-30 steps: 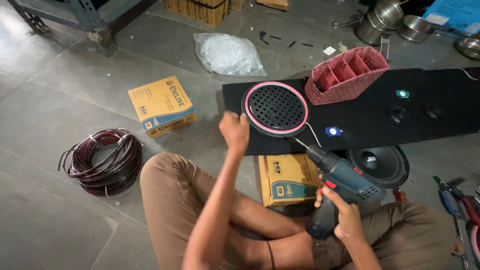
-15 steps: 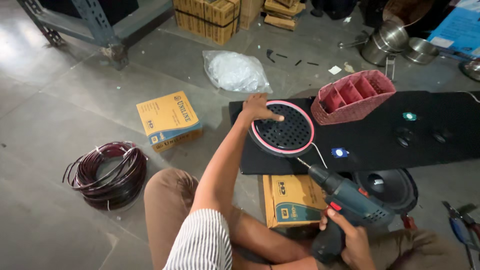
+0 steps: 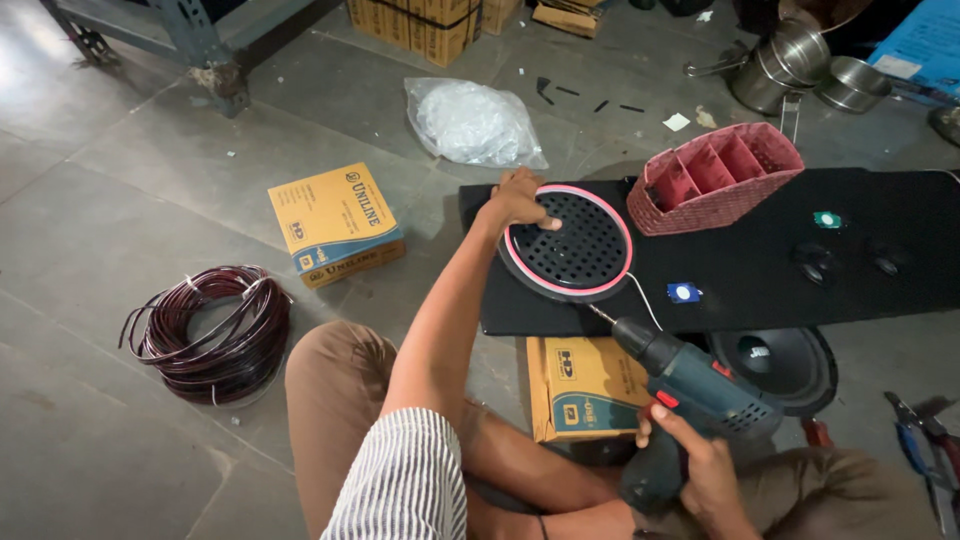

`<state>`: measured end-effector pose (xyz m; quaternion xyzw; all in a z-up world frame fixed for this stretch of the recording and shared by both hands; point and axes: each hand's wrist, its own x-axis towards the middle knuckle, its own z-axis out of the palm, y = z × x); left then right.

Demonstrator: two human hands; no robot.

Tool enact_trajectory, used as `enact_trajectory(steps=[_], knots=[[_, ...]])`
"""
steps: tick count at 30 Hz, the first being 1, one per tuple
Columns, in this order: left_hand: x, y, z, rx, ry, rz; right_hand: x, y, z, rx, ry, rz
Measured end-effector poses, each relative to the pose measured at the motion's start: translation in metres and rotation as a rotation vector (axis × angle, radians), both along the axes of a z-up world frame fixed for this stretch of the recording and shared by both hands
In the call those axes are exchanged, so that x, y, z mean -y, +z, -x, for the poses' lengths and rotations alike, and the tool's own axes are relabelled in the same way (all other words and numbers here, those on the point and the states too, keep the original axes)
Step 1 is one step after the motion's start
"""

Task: The person uses a power drill to fasten a speaker grille onto a speaker mounted on a black panel. They retrieve screws from a pink organizer and secure the grille in place.

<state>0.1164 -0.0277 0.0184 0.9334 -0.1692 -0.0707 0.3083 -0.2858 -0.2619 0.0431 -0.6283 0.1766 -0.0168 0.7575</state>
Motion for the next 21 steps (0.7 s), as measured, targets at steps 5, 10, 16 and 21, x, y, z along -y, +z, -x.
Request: enact_trajectory(steps=[5, 10, 16, 21], knots=[[0.001, -0.009, -0.008, 0.037, -0.026, 0.039, 0.004, 0.009, -0.015, -0.076, -0.021, 0.070], [0.000, -0.008, -0.010, -0.007, -0.032, 0.019, -0.003, 0.027, -0.046, -0.092, 0.079, 0.123], [-0.001, -0.004, -0.006, 0.009, -0.043, 0.024, -0.017, 0.044, -0.079, -0.061, 0.232, 0.230], [-0.003, -0.003, -0.001, -0.019, -0.021, 0.057, -0.020, 0.052, -0.092, -0.105, 0.232, 0.310]])
